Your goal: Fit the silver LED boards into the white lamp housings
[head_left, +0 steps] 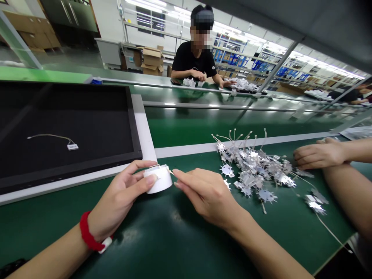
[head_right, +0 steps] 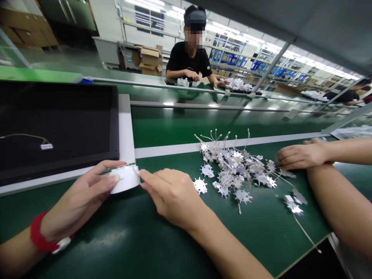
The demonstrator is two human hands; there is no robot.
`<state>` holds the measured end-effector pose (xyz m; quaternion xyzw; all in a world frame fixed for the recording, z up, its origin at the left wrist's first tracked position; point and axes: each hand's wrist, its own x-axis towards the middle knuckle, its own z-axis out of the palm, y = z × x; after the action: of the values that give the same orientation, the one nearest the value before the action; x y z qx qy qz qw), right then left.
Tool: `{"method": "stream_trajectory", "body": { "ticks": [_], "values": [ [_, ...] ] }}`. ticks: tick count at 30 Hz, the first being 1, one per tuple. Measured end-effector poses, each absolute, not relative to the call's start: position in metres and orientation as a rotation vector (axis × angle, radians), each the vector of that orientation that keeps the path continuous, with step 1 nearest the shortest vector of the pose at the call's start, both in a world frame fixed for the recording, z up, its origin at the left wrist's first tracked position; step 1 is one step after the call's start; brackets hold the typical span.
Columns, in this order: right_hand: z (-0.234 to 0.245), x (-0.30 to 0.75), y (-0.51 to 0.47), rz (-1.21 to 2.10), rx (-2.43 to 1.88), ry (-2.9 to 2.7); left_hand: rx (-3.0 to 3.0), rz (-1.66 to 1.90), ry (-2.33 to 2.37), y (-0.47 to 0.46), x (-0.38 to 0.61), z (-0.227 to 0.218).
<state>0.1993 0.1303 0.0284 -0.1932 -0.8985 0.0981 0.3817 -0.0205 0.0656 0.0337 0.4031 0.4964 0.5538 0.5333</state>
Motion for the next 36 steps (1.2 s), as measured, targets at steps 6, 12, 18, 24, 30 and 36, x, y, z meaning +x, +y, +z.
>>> {"method": "stream_trajectory", "body": {
  "ticks": [6,12,18,24,30,36],
  "values": [
    [0.033,0.196,0.125,0.714,-0.674,-2.174,0.948,1.384,1.193,0.063,-0.024,0.029],
    [0.045,0.193,0.122,1.377,-0.877,-1.969,1.045,1.536,1.282,0.052,-0.014,0.027],
    [0.041,0.194,0.131,1.981,-0.844,-1.624,1.065,1.559,1.319,0.048,-0.005,0.030],
    [0.035,0.181,0.124,2.289,-0.809,-1.376,1.053,1.532,1.315,0.043,-0.016,0.009],
    [0.025,0.172,0.123,2.217,-0.843,-1.374,1.179,1.484,1.215,0.053,-0.039,-0.041],
    [0.030,0.194,0.126,1.423,-1.058,-1.854,1.227,1.418,1.429,0.052,-0.024,-0.017]
  ]
}}
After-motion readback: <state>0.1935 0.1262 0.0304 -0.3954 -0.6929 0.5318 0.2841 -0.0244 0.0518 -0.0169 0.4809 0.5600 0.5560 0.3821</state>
